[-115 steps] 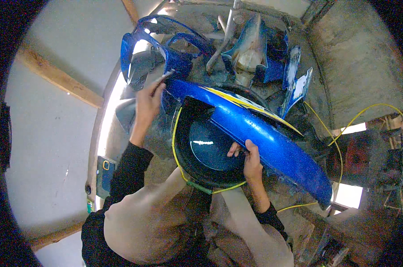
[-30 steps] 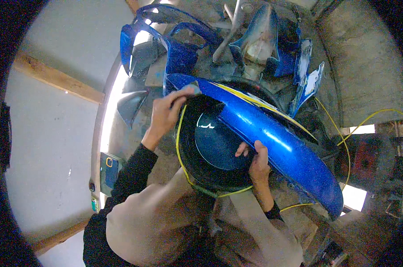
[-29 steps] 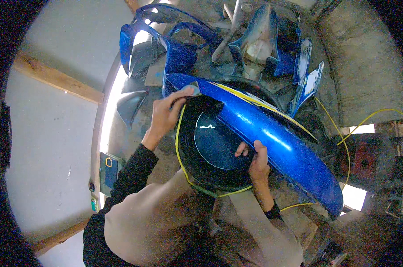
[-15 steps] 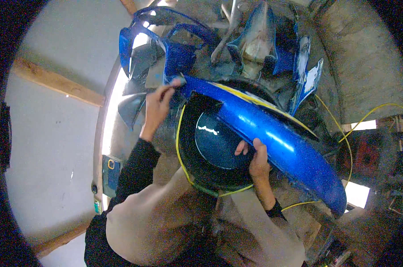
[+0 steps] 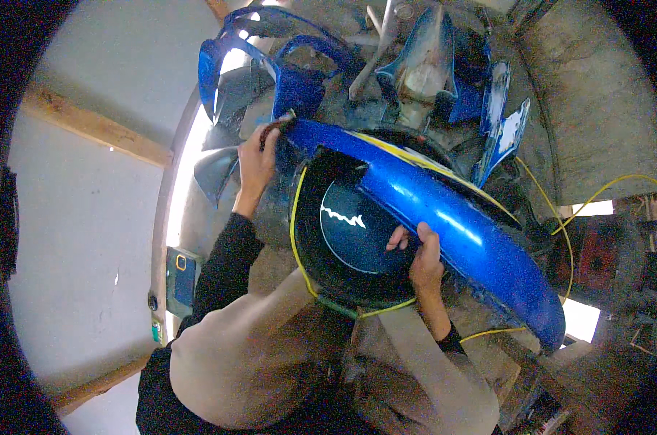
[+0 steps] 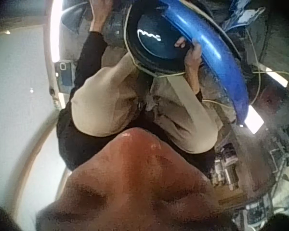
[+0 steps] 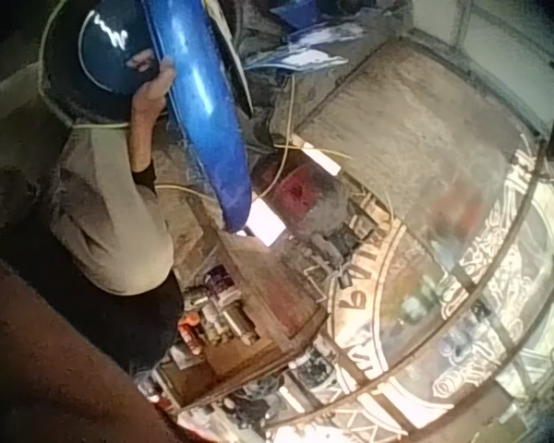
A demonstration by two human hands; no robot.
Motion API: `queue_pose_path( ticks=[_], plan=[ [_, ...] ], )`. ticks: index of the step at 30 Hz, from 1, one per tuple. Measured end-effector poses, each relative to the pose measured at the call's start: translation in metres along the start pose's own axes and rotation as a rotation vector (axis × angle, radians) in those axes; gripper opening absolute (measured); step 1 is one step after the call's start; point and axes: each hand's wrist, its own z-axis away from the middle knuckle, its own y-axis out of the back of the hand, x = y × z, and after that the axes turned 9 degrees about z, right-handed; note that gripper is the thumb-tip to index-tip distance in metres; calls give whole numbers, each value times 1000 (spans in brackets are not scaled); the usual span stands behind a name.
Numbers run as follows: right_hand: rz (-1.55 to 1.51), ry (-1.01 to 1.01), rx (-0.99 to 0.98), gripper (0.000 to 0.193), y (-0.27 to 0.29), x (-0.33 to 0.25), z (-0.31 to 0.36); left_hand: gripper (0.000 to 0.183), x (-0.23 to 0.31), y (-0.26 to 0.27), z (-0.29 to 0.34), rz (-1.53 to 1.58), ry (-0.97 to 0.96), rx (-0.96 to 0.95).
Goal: The person wet sands motorcycle body panels, dipping sandpaper into a bucket of water and scrubbing the surfaces of the parts.
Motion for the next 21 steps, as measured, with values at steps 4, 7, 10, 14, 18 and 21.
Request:
queue_pose_path(
  ticks=[4, 7, 10, 14, 18, 21],
  plan=[
    [20, -24, 16, 56, 0, -3, 3, 21, 22, -17, 12, 173, -211, -117],
    [12, -17, 13, 56, 4, -6, 4, 21, 10, -7, 0, 96, -117, -159],
    [-9, 12, -9, 55, -1, 4, 0, 21, 4, 5, -7, 28, 32, 56],
    [-6, -35, 40, 55, -2, -5, 3, 21, 21, -8, 12, 177, -237, -157],
    [5, -29, -31, 56, -1, 2, 8, 20, 5, 14, -6, -16, 34, -32],
    [43, -11, -5, 56, 6, -1, 5, 21, 23, -8, 10, 136, -217, -178]
  ],
)
